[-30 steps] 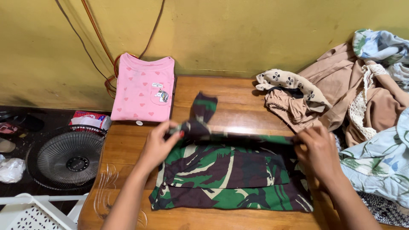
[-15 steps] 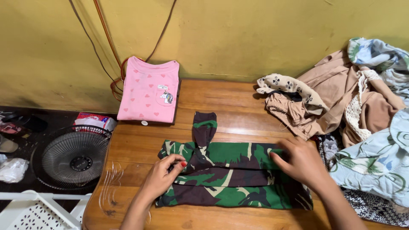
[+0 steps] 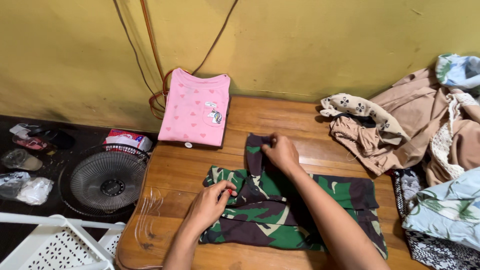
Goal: The person removes clothes from a pink laundry basket and folds them on a wooden table. They fold a brown shirt, a pink shirt, and a camouflage shirt one by one, smoothing and aligning each before stacking them on the table.
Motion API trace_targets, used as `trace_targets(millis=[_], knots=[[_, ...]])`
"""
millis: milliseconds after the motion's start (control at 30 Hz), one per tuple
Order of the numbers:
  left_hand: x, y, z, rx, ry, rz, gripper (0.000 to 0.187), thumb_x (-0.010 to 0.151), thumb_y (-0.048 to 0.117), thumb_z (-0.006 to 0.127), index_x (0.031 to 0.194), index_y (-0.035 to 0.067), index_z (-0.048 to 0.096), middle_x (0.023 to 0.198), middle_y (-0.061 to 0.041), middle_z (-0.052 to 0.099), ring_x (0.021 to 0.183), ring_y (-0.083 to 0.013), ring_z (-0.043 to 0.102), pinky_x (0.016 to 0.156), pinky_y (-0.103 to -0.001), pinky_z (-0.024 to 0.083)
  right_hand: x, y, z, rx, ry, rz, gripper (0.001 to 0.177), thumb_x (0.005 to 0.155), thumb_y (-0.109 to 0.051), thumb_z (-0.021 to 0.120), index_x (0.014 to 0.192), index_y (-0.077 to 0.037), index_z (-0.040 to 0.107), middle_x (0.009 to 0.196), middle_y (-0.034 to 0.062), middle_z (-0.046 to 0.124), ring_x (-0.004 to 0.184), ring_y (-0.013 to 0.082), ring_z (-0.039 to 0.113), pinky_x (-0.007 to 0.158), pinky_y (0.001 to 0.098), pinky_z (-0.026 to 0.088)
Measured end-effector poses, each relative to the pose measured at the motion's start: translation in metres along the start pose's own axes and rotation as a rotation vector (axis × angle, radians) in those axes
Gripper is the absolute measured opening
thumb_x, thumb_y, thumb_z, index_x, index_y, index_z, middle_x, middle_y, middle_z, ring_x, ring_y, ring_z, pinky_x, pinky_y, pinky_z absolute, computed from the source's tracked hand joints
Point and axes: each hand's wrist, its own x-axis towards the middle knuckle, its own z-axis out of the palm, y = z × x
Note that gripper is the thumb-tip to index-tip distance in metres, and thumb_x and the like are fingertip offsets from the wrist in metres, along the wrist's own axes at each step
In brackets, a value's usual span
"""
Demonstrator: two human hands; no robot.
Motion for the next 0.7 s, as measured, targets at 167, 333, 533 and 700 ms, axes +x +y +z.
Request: trace_targets(millis=[167, 333, 533, 700], knots=[[0.002, -0.005, 0.000, -0.017, 0.021, 0.060, 0.018, 0.094, 0.017, 0.059, 0.108, 0.013, 0.070, 0.092, -0.001, 0.082, 0.076, -0.0233, 0.076, 0.068, -0.037, 0.055, -0.009, -0.009, -0.023, 0.737, -0.257, -0.138, 0.018, 0.091, -0.011, 0.070, 0.106, -0.001, 0.070, 0.089, 0.0077, 0.072, 0.081, 0.0135, 0.066, 0.073, 0.0281, 0.054], [0.006, -0.011, 0.000, -0.005, 0.003, 0.060, 0.020, 0.095, 0.018, 0.058, 0.109, 0.013, 0.072, 0.093, -0.002, 0.081, 0.080, -0.0234, 0.076, 0.071, -0.037, 0.057, -0.077, -0.015, -0.096, 0.836, -0.486, -0.504, 0.012, 0.089, -0.008, 0.064, 0.095, 0.000, 0.071, 0.094, 0.0069, 0.072, 0.088, 0.0136, 0.068, 0.080, 0.0280, 0.057], [0.007, -0.010, -0.001, -0.033, -0.005, 0.075, 0.022, 0.094, 0.017, 0.057, 0.112, 0.011, 0.069, 0.094, -0.003, 0.081, 0.082, -0.0233, 0.077, 0.073, -0.036, 0.057, -0.170, -0.065, -0.174, 0.723, -0.751, -0.985, 0.023, 0.083, -0.022, 0.073, 0.087, -0.004, 0.059, 0.085, 0.0049, 0.060, 0.079, 0.0170, 0.057, 0.073, 0.0295, 0.048], [0.007, -0.007, 0.000, -0.023, -0.013, 0.077, 0.022, 0.096, 0.016, 0.055, 0.113, 0.010, 0.068, 0.092, -0.004, 0.080, 0.083, -0.0233, 0.077, 0.075, -0.036, 0.057, -0.196, -0.096, -0.183, 0.673, -0.812, -1.151, 0.021, 0.083, -0.020, 0.072, 0.090, -0.004, 0.060, 0.087, 0.0049, 0.061, 0.079, 0.0166, 0.058, 0.073, 0.0291, 0.048]])
